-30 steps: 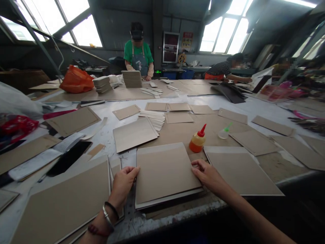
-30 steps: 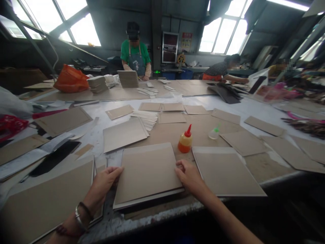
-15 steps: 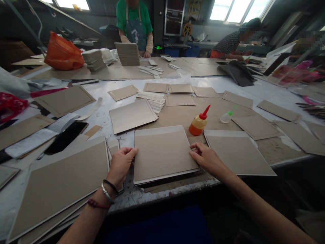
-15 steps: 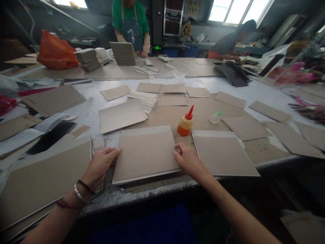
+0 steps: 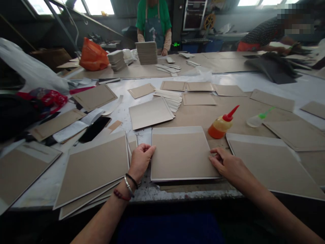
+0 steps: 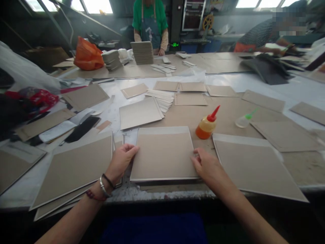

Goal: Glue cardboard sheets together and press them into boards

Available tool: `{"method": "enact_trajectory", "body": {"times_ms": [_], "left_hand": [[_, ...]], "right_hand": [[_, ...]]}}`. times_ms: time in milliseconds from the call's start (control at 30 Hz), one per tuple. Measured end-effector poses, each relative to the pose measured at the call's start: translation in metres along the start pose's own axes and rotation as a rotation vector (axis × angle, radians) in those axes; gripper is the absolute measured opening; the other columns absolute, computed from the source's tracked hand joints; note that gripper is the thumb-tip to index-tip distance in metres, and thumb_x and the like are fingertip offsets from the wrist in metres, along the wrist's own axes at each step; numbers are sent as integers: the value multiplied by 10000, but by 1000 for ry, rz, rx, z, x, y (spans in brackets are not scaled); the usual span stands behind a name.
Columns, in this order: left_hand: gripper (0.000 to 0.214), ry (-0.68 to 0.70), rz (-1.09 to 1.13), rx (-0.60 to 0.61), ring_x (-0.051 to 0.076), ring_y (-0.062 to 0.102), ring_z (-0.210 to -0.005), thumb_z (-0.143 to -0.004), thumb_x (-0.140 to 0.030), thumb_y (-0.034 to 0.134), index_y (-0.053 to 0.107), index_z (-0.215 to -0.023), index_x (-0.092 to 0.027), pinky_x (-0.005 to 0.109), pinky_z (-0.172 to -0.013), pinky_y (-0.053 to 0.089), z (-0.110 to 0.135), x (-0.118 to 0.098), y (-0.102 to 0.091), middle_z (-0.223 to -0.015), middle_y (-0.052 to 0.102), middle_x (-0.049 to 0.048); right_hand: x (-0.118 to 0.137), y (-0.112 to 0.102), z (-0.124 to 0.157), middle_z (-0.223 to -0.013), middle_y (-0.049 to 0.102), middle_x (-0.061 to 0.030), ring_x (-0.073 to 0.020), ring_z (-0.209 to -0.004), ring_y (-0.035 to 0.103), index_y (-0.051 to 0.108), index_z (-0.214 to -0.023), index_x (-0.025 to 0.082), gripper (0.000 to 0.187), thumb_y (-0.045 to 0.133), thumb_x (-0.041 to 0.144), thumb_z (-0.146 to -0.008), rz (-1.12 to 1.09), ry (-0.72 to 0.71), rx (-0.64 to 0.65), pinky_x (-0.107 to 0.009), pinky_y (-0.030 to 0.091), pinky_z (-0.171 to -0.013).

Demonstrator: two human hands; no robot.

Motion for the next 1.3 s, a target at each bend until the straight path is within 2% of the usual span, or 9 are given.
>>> {"method": "enact_trajectory", "body": {"times_ms": [267,567,667,800,1000,1300], "left_hand": [[310,31,2,-16,101,451,-501,-576,-432,645,537,-641,-149,208,-458,336,-1,0,0,-566,545,-9],[315,55,-83,-41,118,481,-532,-581,-451,636,554,-644,-154,216,-485,361,1,-3,-3,-580,565,-3],[342,42,-117,-40,124,486,-530,-571,-479,640,567,-659,-157,215,-477,361,6,-6,-4,-576,575,-7],[373,11,-155,-39,135,499,-520,-551,-501,659,581,-685,-161,212,-445,352,7,-7,-5,-574,586,-7],[398,-12,-192,-46,145,522,-517,-529,-525,656,586,-700,-172,220,-444,389,7,-6,-4,-599,607,1],[442,-39,-214,-20,166,541,-533,-543,-588,637,576,-711,-184,233,-450,406,1,4,-6,-598,617,7]], "right_hand": [[-11,4,-4,-654,623,-28,-205,-601,594,554,-866,196,214,467,324,-719,17,-27,-41,-303,416,-579],[-2,2,-4,-668,621,-39,-214,-632,600,552,-858,199,156,476,269,-741,90,-25,-11,-301,424,-599],[5,0,0,-720,629,-49,-203,-678,598,548,-906,184,147,476,218,-782,96,-27,46,-284,421,-640],[11,-3,2,-762,619,-62,-178,-693,574,547,-923,148,135,488,158,-802,108,-55,37,-260,401,-656],[9,-3,2,-719,609,-36,-157,-653,558,541,-905,157,108,506,149,-803,42,-33,40,-236,382,-613],[9,-3,1,-745,599,-53,-180,-697,573,504,-870,159,70,488,138,-805,19,-14,65,-252,391,-635]]}}
Point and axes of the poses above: each hand's wrist, its own z-axis away from the middle knuckle, its own y-axis out of the palm, x = y × z, the point moved 6 cm from there along -z, towards the middle knuckle
